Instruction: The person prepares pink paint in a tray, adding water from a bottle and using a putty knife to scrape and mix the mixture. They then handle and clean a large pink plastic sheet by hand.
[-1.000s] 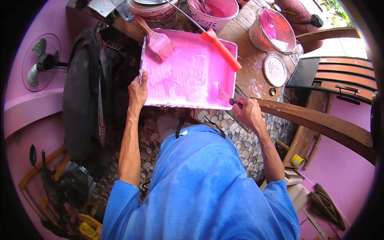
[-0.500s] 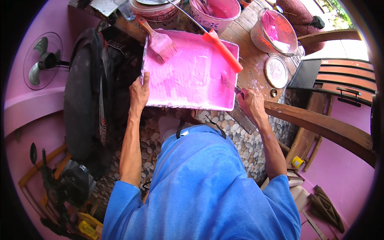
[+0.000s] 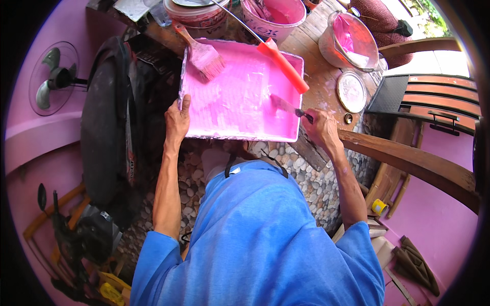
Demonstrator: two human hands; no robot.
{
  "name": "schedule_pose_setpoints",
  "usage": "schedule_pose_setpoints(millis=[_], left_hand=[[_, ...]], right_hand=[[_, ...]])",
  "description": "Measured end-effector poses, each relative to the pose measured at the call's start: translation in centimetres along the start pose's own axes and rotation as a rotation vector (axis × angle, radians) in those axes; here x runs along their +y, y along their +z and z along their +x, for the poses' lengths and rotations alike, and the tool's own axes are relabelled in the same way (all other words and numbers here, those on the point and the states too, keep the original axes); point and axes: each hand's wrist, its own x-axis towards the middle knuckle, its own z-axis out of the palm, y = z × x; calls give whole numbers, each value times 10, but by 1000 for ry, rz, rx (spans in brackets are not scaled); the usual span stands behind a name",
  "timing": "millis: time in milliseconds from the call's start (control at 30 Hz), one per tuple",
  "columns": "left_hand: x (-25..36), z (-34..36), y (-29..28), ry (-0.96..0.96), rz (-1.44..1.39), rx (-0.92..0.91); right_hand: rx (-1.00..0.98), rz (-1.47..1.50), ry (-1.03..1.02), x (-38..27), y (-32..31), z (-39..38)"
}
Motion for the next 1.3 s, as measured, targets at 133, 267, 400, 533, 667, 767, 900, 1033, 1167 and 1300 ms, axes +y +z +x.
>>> schedule_pose_setpoints(millis=[133, 267, 400, 533, 667, 767, 900, 1033, 1167, 1300], left_hand=[[2, 0, 2, 29, -12, -1], [0, 0, -1, -17, -5, -25], [2, -1, -1, 10, -12, 5], [0, -2, 1, 25, -30, 24], [1, -2, -2, 9, -26, 16], [0, -2, -1, -4, -32, -1], [-4, -1, 3, 3, -39, 13], [-6, -3, 4, 44, -74, 56], [-4, -3, 4, 25, -47, 56], [-5, -2, 5, 1, -55, 17]], right_hand=[[134, -133, 24, 9, 10, 11], [59, -182, -28, -1, 8, 7], [214, -65, -51, 5, 2, 13], [222, -220, -45, 16, 20, 24], [194, -216, -104, 7, 8, 17], [252, -235, -108, 8, 8, 33], [355, -399, -190, 20, 33, 39], [254, -366, -195, 7, 29, 21], [329, -331, -174, 17, 26, 43], [470, -240, -239, 21, 37, 65]])
